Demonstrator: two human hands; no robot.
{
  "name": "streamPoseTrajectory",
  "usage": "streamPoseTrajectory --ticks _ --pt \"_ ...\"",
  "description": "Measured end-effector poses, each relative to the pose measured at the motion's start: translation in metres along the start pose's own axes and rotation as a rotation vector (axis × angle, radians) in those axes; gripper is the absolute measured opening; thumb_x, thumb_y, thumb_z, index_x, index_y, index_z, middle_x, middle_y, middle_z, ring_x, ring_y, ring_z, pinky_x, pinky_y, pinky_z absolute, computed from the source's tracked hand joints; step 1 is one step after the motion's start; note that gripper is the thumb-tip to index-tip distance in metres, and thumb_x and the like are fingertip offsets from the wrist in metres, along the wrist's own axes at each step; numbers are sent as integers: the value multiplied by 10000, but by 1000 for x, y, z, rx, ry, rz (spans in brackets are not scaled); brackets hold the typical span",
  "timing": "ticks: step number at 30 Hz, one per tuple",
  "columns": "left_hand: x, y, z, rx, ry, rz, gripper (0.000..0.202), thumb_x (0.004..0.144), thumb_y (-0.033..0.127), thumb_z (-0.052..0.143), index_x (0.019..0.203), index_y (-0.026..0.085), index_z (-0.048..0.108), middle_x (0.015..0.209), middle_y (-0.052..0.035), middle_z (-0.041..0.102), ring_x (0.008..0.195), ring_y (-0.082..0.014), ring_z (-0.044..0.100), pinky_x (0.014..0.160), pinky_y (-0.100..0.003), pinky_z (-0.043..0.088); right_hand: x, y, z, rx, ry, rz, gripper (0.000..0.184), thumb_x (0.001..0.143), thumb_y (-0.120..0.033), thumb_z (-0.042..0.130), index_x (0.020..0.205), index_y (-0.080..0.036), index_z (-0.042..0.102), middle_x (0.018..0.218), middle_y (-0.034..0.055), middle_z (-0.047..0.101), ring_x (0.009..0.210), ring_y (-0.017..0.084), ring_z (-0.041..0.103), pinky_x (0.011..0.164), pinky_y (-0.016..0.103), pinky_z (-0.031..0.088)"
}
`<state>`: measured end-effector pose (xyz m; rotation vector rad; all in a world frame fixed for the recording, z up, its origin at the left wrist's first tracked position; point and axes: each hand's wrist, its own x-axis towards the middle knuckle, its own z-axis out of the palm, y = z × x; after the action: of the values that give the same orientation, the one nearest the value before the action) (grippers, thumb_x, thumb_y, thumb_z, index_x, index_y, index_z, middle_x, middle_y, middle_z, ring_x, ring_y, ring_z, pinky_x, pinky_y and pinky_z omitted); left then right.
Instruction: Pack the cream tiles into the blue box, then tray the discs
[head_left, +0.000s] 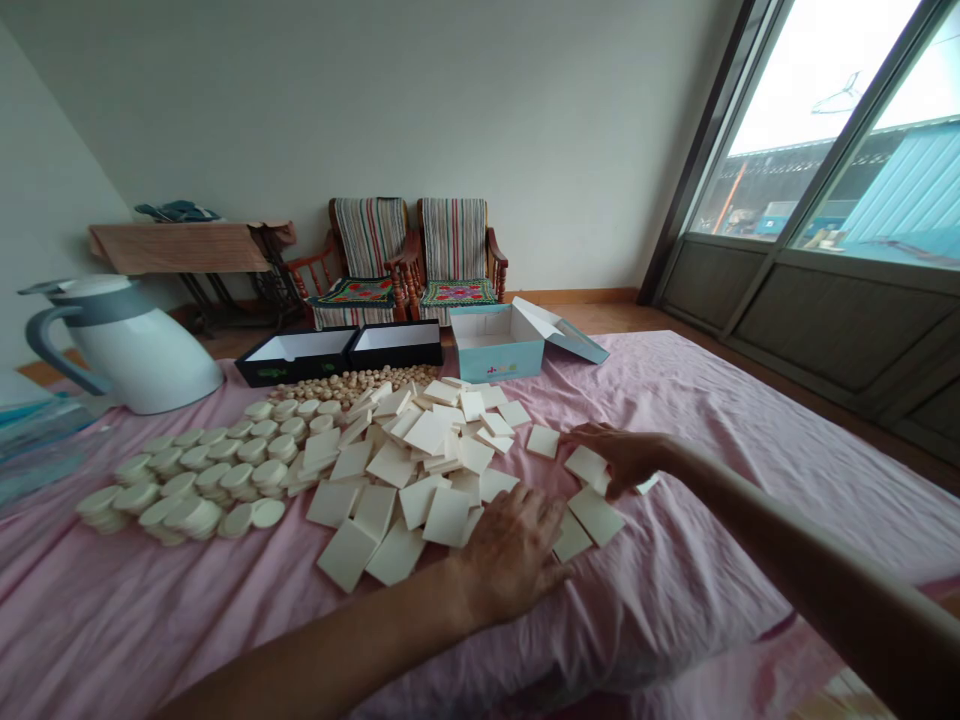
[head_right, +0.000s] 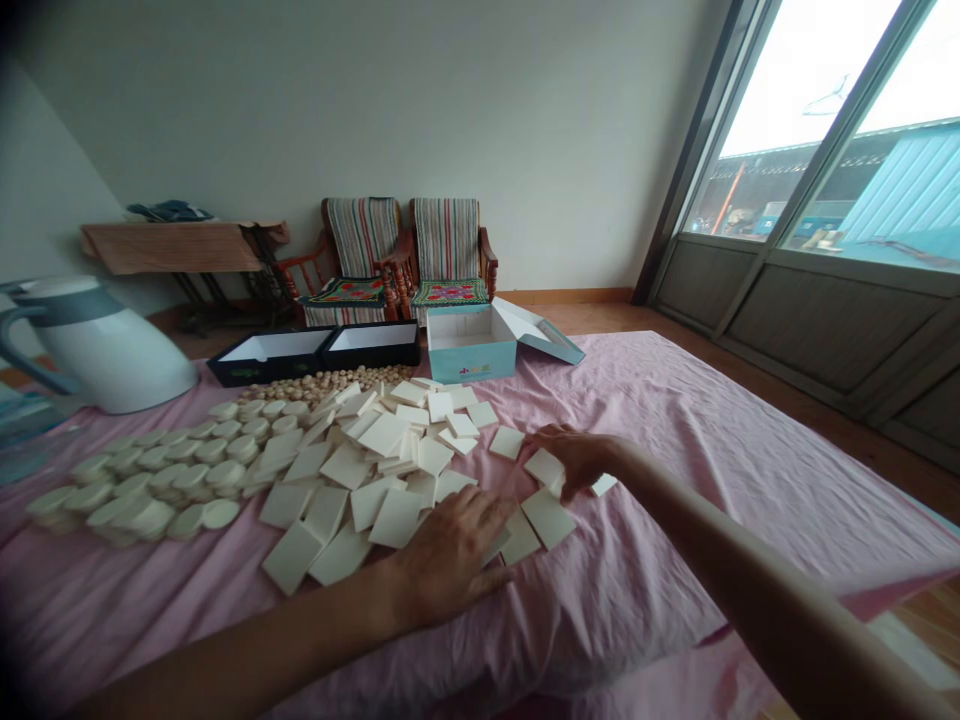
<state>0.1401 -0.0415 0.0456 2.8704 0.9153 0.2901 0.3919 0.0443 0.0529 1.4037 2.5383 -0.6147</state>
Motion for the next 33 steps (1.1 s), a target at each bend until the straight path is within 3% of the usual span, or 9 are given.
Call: streamPoseTrajectory --ticks 6,12,17,22,25,29,33 --pt "17 4 16 22 -1 -57 411 825 502 519 1013 137 531 1021 -112 549 977 -277 490 797 -413 482 -9 -3 3 -9 164 -81 523 569 -271 721 1066 -174 589 1046 99 553 1024 272 480 927 410 387" --pt "19 -2 20 -107 68 -75 406 696 426 678 962 150 548 995 -86 561 981 -260 504 847 -385 478 -11 12 6 31 227 -19 535 574 -286 714 1073 -161 570 1089 112 522 1054 276 454 911 396 398" --pt "15 -13 -3 -221 229 -82 546 682 389 698 1148 176 511 1059 -82 575 1010 -254 520 884 -396 468 -8 20 3 63 225 93 407 633 -315 676 1001 -170 577 1046 113 555 1000 268 494 862 392 422" --pt "8 -44 -47 -96 485 -149 503 729 301 664 1185 183 488 1115 -86 578 1056 -256 505 930 -401 439 -4 11 7 36 277 -27 499 651 -340 685 1119 -214 566 1087 96 573 1037 269 495 914 416 388" --pt "2 -76 -64 112 547 -254 499 730 288 656 1184 170 487 1106 -91 583 1051 -275 502 934 -415 431 -2 6 8 15 250 -5 556 631 -346 708 1156 -227 565 1098 103 562 1026 276 499 889 416 402" --pt "-9 -113 -66 294 558 -356 500 743 314 650 1193 168 489 1093 -104 588 1038 -294 507 924 -434 425 -2 5 4 19 237 22 563 611 -388 730 1115 -198 566 1058 107 570 1011 273 507 870 391 419" --pt "-21 -120 -58 319 581 -348 526 773 365 635 1228 157 474 1177 -133 564 1096 -306 493 956 -462 401 -4 17 -1 67 235 62 532 608 -434 724 1043 -176 557 1063 113 577 974 260 532 824 363 440"
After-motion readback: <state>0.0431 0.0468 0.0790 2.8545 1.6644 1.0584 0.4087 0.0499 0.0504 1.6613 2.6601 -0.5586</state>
